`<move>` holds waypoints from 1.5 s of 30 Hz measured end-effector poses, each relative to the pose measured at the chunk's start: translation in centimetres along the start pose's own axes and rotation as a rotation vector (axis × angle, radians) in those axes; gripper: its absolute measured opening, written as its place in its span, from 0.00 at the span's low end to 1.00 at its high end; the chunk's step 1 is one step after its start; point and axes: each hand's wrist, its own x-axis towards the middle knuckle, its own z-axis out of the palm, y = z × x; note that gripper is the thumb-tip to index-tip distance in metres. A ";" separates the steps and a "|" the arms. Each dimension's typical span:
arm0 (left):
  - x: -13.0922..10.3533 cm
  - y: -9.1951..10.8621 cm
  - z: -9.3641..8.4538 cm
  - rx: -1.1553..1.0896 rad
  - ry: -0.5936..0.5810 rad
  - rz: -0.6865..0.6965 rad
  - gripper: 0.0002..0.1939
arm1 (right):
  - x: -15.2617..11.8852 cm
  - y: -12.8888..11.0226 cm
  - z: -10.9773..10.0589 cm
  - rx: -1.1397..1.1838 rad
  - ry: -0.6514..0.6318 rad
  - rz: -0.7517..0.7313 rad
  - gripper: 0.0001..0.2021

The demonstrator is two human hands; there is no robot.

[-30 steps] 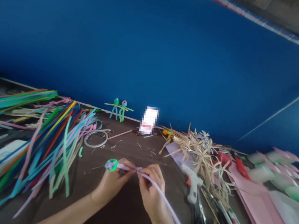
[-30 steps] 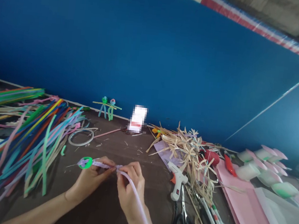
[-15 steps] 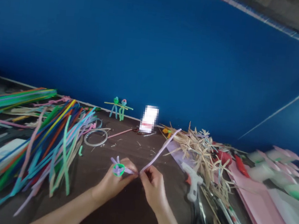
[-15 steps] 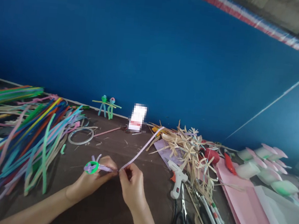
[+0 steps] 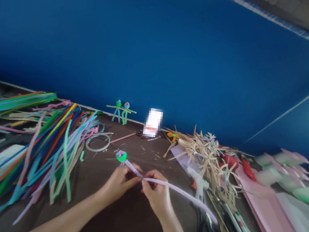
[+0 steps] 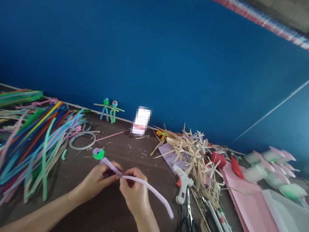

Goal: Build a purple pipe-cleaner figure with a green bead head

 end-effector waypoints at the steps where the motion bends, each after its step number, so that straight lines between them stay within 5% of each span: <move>1: 0.0 -0.1 0.1 -0.039 -0.006 -0.030 0.07 | -0.1 0.1 0.1 -0.026 0.017 -0.027 0.05; 10: -0.2 -0.3 0.9 -0.362 0.190 -0.214 0.10 | -0.5 -0.6 0.2 -0.355 0.134 -0.339 0.07; 17: -0.8 -1.0 0.4 -0.151 0.170 0.059 0.04 | -0.8 -1.7 0.1 -0.238 0.103 -0.376 0.05; 22: -0.4 -1.0 -0.4 -0.069 0.093 0.118 0.04 | -0.7 -1.8 -0.3 -0.118 0.055 -0.247 0.03; 26: -0.2 -0.6 -0.9 -0.086 -0.006 0.078 0.04 | -0.3 -0.8 -0.6 0.172 -0.095 0.026 0.07; 30: -0.3 -0.1 -1.1 -0.202 -0.108 0.046 0.04 | -0.1 0.0 -0.8 0.506 -0.212 0.239 0.09; 36: -0.1 0.6 -1.3 -0.434 -0.284 -0.006 0.03 | -0.3 -0.2 -0.8 0.604 -0.381 0.342 0.10; 39: 0.1 0.3 -1.0 -0.533 -0.234 -0.078 0.05 | -0.3 -0.3 -0.3 0.513 -0.284 0.265 0.08; 45: -0.1 -0.5 0.3 -0.564 0.061 -0.285 0.11 | -0.2 -0.4 0.2 -0.012 0.033 -0.028 0.02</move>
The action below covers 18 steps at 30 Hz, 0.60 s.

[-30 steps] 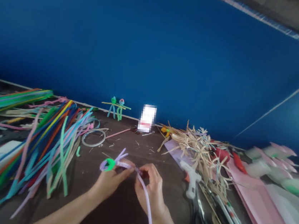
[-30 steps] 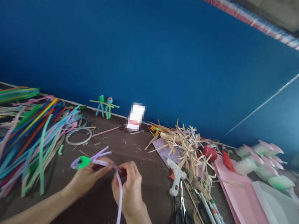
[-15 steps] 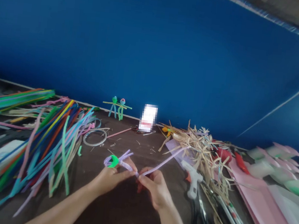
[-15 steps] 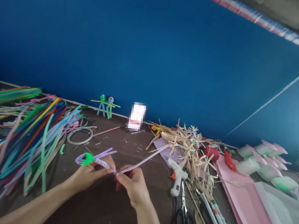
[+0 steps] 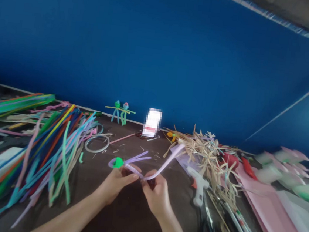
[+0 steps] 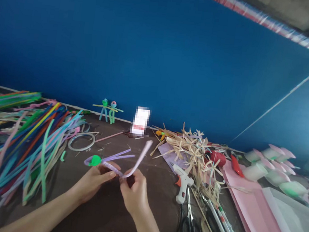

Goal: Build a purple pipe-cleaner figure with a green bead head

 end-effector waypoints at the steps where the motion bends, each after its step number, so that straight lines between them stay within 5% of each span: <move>1: -0.1 -0.1 0.1 0.023 0.038 0.001 0.11 | 0.0 0.0 0.0 -0.080 0.037 -0.066 0.02; 7: -0.2 0.0 0.7 0.180 0.085 -0.028 0.09 | -0.4 -0.4 0.3 -0.240 0.056 -0.247 0.04; 18: -0.1 -0.2 -0.2 0.461 0.041 0.286 0.06 | 0.0 -0.4 -0.1 0.006 0.005 -0.117 0.05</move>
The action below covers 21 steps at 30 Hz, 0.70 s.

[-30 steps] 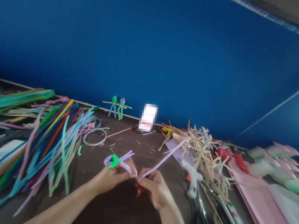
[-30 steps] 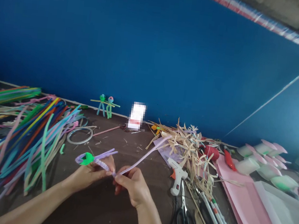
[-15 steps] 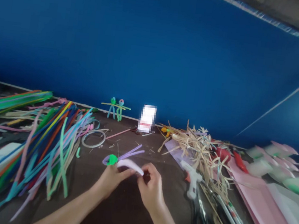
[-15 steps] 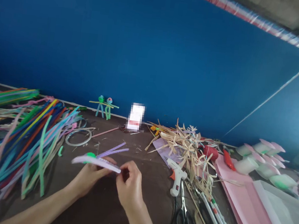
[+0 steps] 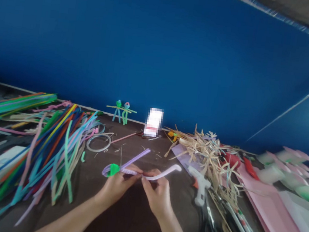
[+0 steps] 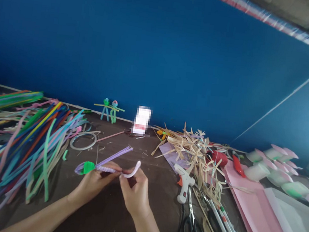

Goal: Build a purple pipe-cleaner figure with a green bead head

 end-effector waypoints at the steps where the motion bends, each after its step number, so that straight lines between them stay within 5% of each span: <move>1: 0.0 -0.1 -0.1 0.014 -0.007 0.021 0.06 | 0.1 0.2 -0.1 0.067 -0.015 0.059 0.06; 9: -0.1 0.1 -0.6 -0.083 -0.232 0.029 0.04 | 0.4 1.0 -0.6 0.624 -0.152 0.537 0.11; 15: -0.3 0.7 -0.3 -0.366 -0.297 -0.005 0.04 | 0.4 1.1 0.0 0.849 -0.177 0.643 0.08; 21: -0.4 0.9 -0.1 -0.358 -0.251 0.090 0.03 | 0.3 1.1 0.4 0.905 -0.198 0.675 0.08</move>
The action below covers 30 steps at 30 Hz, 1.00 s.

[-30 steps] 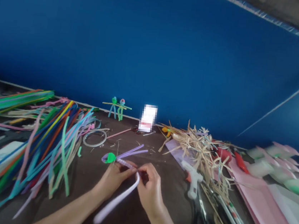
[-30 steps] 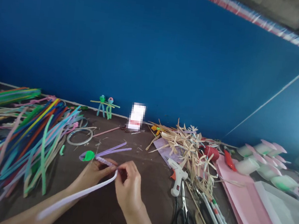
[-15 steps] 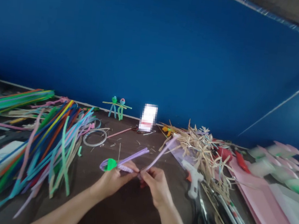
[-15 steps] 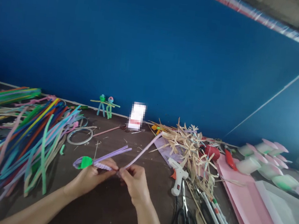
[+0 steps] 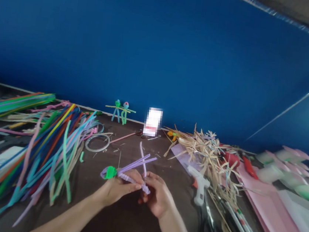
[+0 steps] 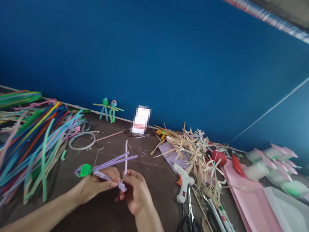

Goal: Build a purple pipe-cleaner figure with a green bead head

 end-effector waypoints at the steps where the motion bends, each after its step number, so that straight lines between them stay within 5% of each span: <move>1: 0.0 0.0 -0.1 0.042 0.003 0.016 0.02 | 0.0 0.1 0.1 0.003 0.016 -0.005 0.09; 5: 0.0 0.0 -0.3 0.248 0.055 0.069 0.02 | 0.0 0.2 0.2 -0.025 0.069 -0.084 0.19; 11: -0.1 0.3 -0.4 0.389 0.094 0.087 0.04 | 0.0 0.3 0.2 -0.126 0.091 -0.123 0.13; 19: 0.4 -0.1 -0.6 0.325 0.145 0.026 0.06 | -0.3 0.1 0.3 -0.478 0.136 -0.379 0.13; 30: 0.7 0.0 -0.4 0.080 0.143 -0.250 0.06 | -0.6 -0.1 0.3 -0.537 0.128 -0.366 0.09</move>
